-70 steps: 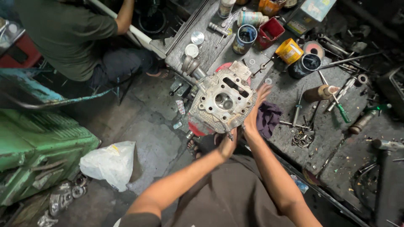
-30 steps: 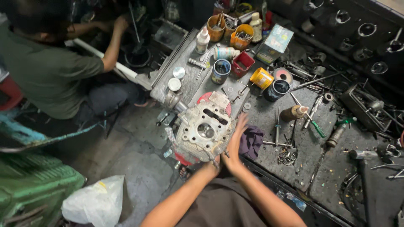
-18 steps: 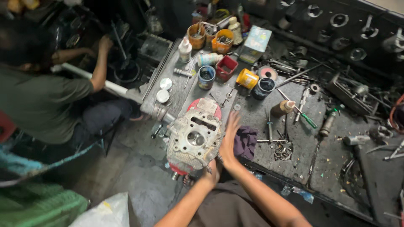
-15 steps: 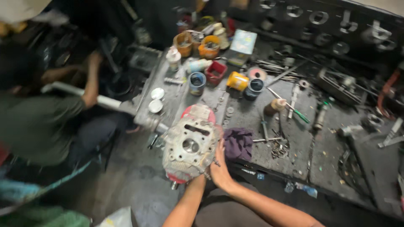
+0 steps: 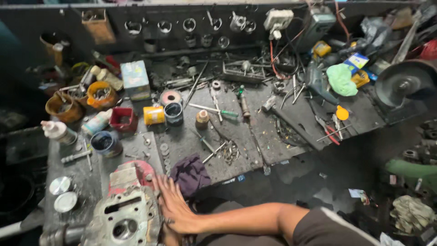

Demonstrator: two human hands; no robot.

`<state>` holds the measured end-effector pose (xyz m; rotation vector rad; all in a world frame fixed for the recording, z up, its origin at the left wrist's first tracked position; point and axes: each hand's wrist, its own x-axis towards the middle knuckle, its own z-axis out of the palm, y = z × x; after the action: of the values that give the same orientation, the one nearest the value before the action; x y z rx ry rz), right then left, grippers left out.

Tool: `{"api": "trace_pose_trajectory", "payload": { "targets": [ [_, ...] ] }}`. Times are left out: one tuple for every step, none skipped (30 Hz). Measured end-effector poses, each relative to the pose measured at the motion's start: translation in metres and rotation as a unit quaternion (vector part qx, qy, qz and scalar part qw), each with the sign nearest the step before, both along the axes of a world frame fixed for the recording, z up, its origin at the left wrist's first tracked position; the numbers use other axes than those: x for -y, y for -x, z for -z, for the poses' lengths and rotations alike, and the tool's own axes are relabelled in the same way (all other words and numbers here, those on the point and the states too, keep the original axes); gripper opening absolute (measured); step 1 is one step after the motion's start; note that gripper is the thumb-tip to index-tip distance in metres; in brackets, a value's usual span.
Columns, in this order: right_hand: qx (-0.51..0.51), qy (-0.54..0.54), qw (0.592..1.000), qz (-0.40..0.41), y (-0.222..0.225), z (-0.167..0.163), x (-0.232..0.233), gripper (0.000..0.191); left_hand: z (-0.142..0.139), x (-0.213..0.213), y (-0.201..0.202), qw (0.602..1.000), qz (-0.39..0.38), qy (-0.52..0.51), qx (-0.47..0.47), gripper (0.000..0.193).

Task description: The person cleans a metal engine block with a cloth, inserts a small cylindrical part into a hole, and uses a hammer and a drill to work on the engine block. The person handles various tools and parts on a cluttered workbench.

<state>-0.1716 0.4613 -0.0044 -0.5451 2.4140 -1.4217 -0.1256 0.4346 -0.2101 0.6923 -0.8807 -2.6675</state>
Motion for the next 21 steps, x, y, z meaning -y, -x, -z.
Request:
{"api": "trace_pose_trajectory", "payload": {
  "targets": [
    [-0.039, -0.012, 0.999, 0.027, 0.013, 0.000, 0.005, 0.072, -0.001, -0.006, 0.001, 1.000, -0.003, 0.002, 0.002, 0.062],
    [-0.073, -0.020, 0.996, 0.055, 0.029, 0.001, 0.012, 0.074, -0.002, -0.007, -0.002, 1.000, -0.003, 0.004, 0.002, 0.062],
    [-0.104, -0.026, 0.991, 0.085, 0.040, 0.002, 0.017, 0.077, -0.003, -0.006, -0.006, 1.000, -0.001, 0.009, 0.006, 0.062],
    [-0.118, -0.027, 0.988, 0.091, 0.044, 0.003, 0.017, 0.073, -0.005, -0.003, -0.012, 1.000, 0.002, 0.013, 0.009, 0.062],
    [-0.134, -0.030, 0.986, 0.093, 0.042, 0.004, 0.016, 0.070, -0.005, 0.001, -0.017, 1.000, 0.002, 0.016, 0.011, 0.063],
    [-0.152, -0.033, 0.984, 0.092, 0.037, 0.005, 0.012, 0.067, -0.004, 0.005, -0.020, 1.000, 0.001, 0.017, 0.012, 0.063],
    [-0.114, -0.004, 0.991, 0.073, 0.024, 0.005, 0.005, 0.067, -0.003, 0.012, -0.023, 1.000, -0.002, 0.020, 0.013, 0.063],
    [-0.073, 0.025, 0.995, 0.057, -0.003, 0.005, -0.002, 0.067, -0.002, 0.020, -0.027, 1.000, 0.000, 0.020, 0.015, 0.063],
    [-0.033, 0.054, 0.997, 0.039, -0.023, 0.004, -0.009, 0.067, -0.002, 0.025, -0.029, 1.000, 0.000, 0.021, 0.015, 0.063],
    [-0.033, 0.044, 0.998, 0.028, -0.030, 0.005, -0.012, 0.066, -0.002, 0.030, -0.030, 1.000, 0.004, 0.018, 0.012, 0.064],
    [-0.033, 0.033, 0.999, 0.015, -0.034, 0.006, -0.013, 0.066, -0.004, 0.032, -0.033, 1.000, 0.000, 0.024, 0.014, 0.064],
    [-0.038, 0.022, 0.999, 0.000, -0.032, 0.008, -0.013, 0.065, -0.006, 0.033, -0.032, 1.000, -0.001, 0.024, 0.011, 0.064],
    [-0.084, -0.001, 0.996, 0.018, -0.022, 0.011, -0.010, 0.074, -0.008, 0.029, -0.030, 1.000, -0.003, 0.022, 0.008, 0.064],
    [-0.128, -0.022, 0.991, 0.036, -0.005, 0.015, -0.003, 0.082, -0.011, 0.030, -0.031, 1.000, -0.005, 0.020, 0.005, 0.064],
    [-0.165, -0.039, 0.984, 0.057, 0.011, 0.019, 0.004, 0.091, -0.014, 0.028, -0.031, 1.000, -0.001, 0.021, 0.005, 0.065],
    [-0.169, -0.041, 0.982, 0.071, 0.020, 0.022, 0.007, 0.085, -0.016, 0.026, -0.032, 1.000, 0.000, 0.025, 0.004, 0.065],
    [-0.178, -0.044, 0.980, 0.081, 0.024, 0.025, 0.006, 0.079, -0.018, 0.026, -0.032, 1.000, 0.004, 0.023, 0.000, 0.065],
    [-0.192, -0.048, 0.976, 0.088, 0.023, 0.028, 0.005, 0.074, -0.019, 0.027, -0.033, 1.000, 0.005, 0.020, -0.005, 0.065],
    [-0.166, -0.036, 0.983, 0.067, 0.015, 0.029, 0.002, 0.073, -0.018, 0.028, -0.032, 1.000, 0.005, 0.018, -0.013, 0.065],
    [-0.135, -0.022, 0.989, 0.049, -0.004, 0.030, -0.006, 0.072, -0.018, 0.032, -0.032, 1.000, 0.011, 0.013, -0.021, 0.066],
    [-0.101, -0.007, 0.994, 0.032, -0.023, 0.030, -0.012, 0.071, -0.017, 0.036, -0.032, 0.999, 0.025, -0.001, -0.034, 0.066]
  ]
}}
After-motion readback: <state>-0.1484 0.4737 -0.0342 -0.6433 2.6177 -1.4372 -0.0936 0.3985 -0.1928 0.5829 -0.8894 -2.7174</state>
